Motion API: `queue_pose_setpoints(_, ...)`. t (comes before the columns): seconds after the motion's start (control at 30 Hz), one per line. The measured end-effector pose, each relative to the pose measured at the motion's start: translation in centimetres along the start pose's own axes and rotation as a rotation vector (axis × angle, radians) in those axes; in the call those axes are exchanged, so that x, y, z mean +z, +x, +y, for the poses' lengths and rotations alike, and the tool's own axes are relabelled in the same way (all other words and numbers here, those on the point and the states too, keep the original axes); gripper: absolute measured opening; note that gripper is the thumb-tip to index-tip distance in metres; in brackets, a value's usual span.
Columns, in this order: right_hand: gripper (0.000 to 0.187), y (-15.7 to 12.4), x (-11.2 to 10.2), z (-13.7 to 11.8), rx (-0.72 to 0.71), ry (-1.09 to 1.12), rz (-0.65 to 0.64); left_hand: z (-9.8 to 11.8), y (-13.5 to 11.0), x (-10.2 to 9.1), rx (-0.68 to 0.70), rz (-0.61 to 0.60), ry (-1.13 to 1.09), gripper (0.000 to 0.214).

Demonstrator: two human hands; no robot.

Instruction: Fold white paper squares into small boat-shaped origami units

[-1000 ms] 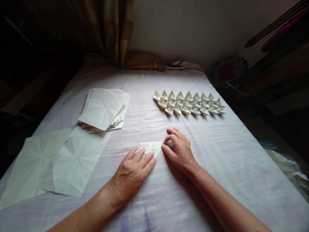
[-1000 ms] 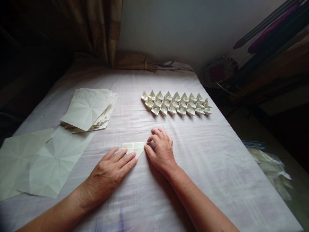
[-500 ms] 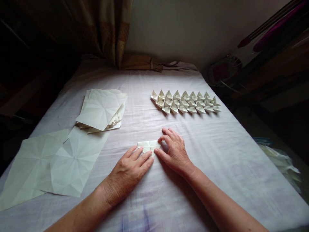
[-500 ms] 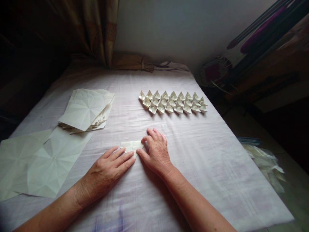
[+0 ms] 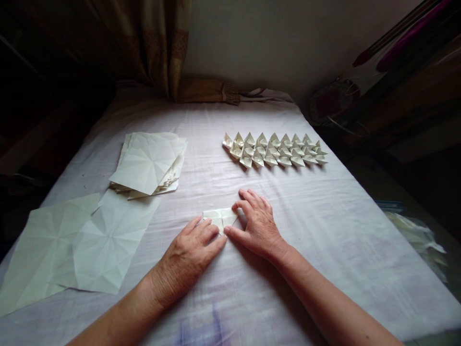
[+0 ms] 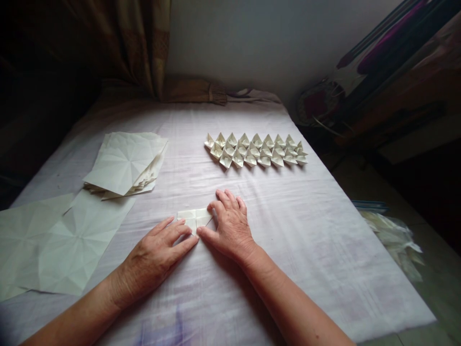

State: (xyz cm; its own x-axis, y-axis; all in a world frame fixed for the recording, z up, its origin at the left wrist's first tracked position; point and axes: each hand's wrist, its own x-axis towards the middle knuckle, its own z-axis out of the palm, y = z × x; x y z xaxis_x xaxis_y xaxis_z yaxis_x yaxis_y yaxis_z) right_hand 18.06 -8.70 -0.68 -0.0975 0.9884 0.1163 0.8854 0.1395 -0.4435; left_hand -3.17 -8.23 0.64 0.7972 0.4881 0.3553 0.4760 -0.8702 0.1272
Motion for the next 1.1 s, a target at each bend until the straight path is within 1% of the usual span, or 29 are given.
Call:
queue_pose_setpoints(0.13,0.017,0.2,0.1,0.2,0.030,0.039,0.049,-0.1,-0.4,0.2,-0.002,-0.022,0.006,0.029)
queue_pose_setpoints(0.2,0.013,0.3,0.2,0.2,0.034,0.052,0.079,0.0,-0.5,0.3,-0.014,-0.028,0.013,0.030)
queue_pose_setpoints(0.43,0.009,0.0,0.4,0.2,-0.029,0.044,0.127,0.4,-0.2,0.3,-0.047,-0.010,0.005,0.022)
queue_pose_setpoints(0.7,0.009,-0.1,0.4,0.2,-0.041,0.054,0.124,0.9,0.1,0.2,-0.033,-0.053,0.080,0.022)
queue_pose_setpoints(0.9,0.004,-0.2,0.0,0.3,-0.075,0.073,0.112,0.9,-0.1,0.2,-0.032,-0.046,0.084,0.023)
queue_pose_setpoints(1.1,0.004,-0.3,0.3,0.8,-0.094,0.096,0.121,1.1,-0.2,0.4,-0.104,0.007,0.063,0.022)
